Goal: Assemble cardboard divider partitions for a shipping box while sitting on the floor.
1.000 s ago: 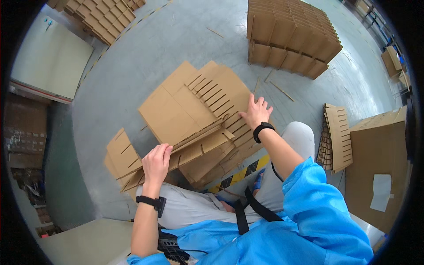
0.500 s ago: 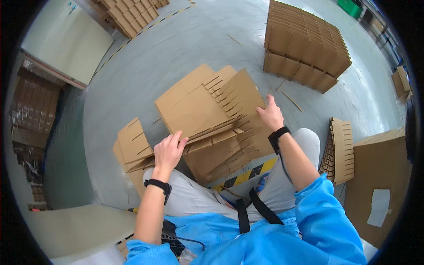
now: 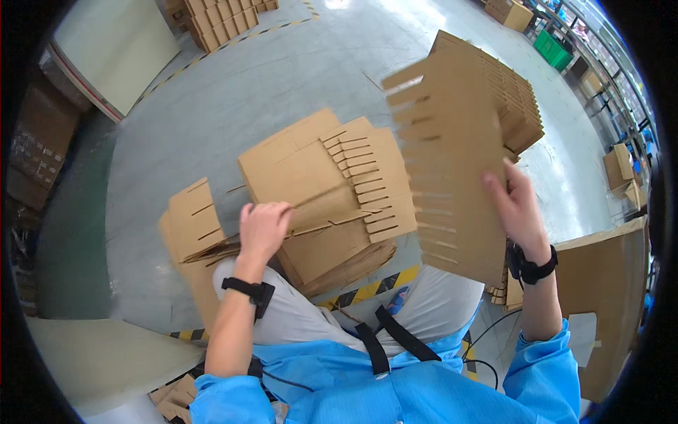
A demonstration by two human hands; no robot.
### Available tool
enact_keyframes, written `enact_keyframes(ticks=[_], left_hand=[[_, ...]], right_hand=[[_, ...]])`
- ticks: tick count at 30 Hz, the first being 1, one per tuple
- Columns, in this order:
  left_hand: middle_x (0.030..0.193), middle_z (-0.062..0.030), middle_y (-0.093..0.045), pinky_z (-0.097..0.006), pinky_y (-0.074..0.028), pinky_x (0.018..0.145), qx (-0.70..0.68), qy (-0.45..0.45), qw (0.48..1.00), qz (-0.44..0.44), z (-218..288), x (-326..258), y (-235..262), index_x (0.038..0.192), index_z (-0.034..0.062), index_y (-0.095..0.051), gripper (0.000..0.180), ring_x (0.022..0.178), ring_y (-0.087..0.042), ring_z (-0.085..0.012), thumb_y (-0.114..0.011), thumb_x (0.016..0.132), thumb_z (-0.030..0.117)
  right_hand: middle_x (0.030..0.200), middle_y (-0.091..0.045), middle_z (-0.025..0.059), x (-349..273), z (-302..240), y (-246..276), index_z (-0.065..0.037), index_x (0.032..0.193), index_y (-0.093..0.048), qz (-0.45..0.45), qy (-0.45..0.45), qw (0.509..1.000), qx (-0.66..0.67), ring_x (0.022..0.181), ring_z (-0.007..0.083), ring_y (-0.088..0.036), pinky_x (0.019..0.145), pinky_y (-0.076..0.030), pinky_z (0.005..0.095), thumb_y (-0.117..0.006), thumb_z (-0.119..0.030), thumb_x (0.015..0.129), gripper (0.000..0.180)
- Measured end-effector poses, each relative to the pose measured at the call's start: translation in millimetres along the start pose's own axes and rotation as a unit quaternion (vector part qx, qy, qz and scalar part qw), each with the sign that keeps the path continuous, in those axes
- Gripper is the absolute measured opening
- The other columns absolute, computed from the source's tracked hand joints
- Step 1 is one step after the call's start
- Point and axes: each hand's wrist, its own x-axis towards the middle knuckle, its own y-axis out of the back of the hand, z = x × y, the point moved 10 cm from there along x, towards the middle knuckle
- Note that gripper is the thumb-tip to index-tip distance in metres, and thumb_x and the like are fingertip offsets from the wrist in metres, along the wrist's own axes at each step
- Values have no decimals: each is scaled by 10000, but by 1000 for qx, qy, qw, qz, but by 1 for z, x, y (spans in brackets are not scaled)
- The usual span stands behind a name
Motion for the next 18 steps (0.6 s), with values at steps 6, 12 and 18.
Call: enact_keyframes(ticks=[6,12,18], left_hand=[[1005,-72,-690,-499,-348,978,53,78,994,-47,-53,5,2,1033,156,-689,212,996,-614,-261,-530,914,233],[903,-80,-681,-435,-486,760,2,86,996,4,-68,10,4,998,166,-688,191,887,-632,-294,-551,881,228],[921,-82,-686,-429,-500,740,-9,109,994,15,-76,21,12,988,143,-694,198,878,-636,-313,-573,866,241]], right_hand=[[831,-615,61,11,18,-47,68,1120,-563,-156,-37,984,-81,773,70,-522,702,-471,257,-527,-116,939,260],[658,-563,75,48,16,-104,91,983,-611,-247,-47,957,-146,623,80,-506,591,-459,283,-539,-158,902,272],[607,-537,59,68,24,-125,101,911,-603,-237,-48,953,-181,576,84,-497,551,-440,287,-552,-186,886,292]])
